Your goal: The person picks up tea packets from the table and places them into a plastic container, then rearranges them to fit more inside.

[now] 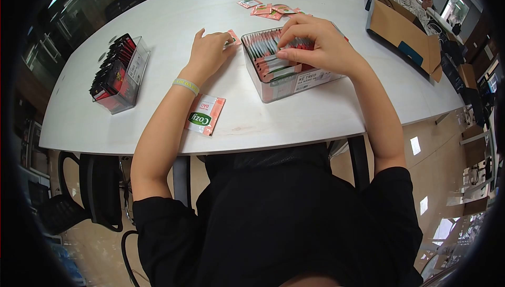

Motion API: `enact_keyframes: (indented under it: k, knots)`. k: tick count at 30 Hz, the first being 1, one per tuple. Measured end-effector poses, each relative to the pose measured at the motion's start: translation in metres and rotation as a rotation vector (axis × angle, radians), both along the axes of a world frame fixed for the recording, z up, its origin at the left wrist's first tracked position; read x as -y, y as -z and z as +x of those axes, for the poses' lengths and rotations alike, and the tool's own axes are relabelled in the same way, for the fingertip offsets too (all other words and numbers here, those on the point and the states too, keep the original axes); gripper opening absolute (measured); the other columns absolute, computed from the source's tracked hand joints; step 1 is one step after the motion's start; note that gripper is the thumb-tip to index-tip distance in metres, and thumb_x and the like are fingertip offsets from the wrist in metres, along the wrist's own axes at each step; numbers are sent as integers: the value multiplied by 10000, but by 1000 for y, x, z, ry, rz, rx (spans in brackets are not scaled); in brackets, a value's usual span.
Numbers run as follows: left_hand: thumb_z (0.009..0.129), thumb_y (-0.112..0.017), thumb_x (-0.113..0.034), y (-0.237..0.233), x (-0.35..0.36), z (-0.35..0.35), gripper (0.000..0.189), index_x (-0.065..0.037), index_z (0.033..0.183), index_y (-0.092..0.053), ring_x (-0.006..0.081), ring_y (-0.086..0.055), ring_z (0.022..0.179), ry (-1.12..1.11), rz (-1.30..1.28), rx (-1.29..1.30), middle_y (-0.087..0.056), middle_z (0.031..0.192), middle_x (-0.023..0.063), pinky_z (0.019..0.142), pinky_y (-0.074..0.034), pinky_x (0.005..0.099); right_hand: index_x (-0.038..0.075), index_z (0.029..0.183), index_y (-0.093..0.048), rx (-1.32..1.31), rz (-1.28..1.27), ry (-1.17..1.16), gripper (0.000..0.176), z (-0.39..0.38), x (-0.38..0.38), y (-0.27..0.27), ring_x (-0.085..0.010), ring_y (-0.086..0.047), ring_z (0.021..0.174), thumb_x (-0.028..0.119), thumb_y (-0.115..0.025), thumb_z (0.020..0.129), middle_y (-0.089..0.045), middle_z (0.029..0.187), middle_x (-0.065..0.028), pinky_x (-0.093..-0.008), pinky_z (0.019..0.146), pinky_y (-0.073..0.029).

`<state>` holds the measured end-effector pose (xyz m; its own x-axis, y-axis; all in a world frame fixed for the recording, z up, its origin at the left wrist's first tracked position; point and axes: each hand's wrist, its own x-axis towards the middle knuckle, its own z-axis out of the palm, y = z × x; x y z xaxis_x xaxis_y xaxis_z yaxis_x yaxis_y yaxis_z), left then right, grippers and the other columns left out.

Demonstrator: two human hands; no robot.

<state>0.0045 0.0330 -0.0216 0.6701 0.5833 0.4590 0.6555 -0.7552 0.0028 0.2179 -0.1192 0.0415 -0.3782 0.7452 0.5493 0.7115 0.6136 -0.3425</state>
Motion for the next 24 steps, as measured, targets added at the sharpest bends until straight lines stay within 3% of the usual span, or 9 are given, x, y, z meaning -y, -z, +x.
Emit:
enact_keyframes:
  k: [5,7,10,14,17,19,20,22,24]
  knots:
    - [863,-560,-276,8,-6,-2,231,-103,969,-670,258,-633,779,8,53,66,-672,794,98,920,-408,446,38,803,-663,-38,37,14,189,-1,1,-3,-162,-569,798,214,-714,760,-598,874,-48,-268,700,-453]
    - [869,-543,-269,-5,-4,-3,231,-101,973,-663,281,-632,739,-67,-88,-84,-668,782,108,723,-488,404,36,807,-662,-30,43,15,188,-2,2,-3,-165,-570,798,211,-715,759,-599,869,-49,-270,703,-454]
    - [872,-533,-259,1,-14,-1,216,-109,957,-663,295,-629,694,-89,19,-159,-663,763,113,589,-480,398,34,813,-662,-25,56,17,186,-3,3,-4,-167,-572,798,203,-714,758,-602,866,-53,-272,707,-456]
    - [873,-523,-241,-10,-4,0,194,-120,927,-665,304,-626,692,-146,58,-145,-660,755,120,597,-479,403,28,820,-661,-28,87,9,179,-2,2,-3,-172,-578,802,190,-707,759,-610,873,-60,-275,709,-457]
    - [883,-514,-232,-21,0,-5,196,-108,918,-662,291,-630,679,-209,79,24,-653,728,120,594,-480,392,24,835,-659,-9,119,49,172,-4,3,-6,-186,-582,816,176,-697,765,-613,874,-71,-277,716,-458]
    - [880,-540,-195,-28,6,-11,156,-79,891,-645,216,-647,653,-79,-11,555,-651,710,103,597,-488,315,26,862,-658,-8,189,67,189,-5,3,-5,-205,-586,824,182,-698,762,-617,882,-78,-290,729,-456]
    - [880,-540,-195,-29,6,-14,156,-79,891,-645,216,-647,653,-76,-8,555,-651,710,103,597,-488,315,29,888,-658,-7,257,85,208,-5,2,-3,-224,-589,832,188,-699,760,-620,889,-86,-303,741,-453]
    - [898,-555,-167,-34,3,-14,159,-31,937,-629,124,-625,671,141,-40,995,-647,733,70,621,-474,240,37,950,-649,8,373,84,278,-9,-3,3,-243,-584,870,214,-711,745,-621,919,-94,-320,777,-438]
    - [912,-553,-145,-42,18,-11,177,23,935,-604,74,-568,699,341,-17,1169,-620,787,37,628,-455,201,42,1081,-610,30,513,82,452,-14,-2,5,-269,-563,948,268,-735,710,-613,1001,-110,-348,842,-404]
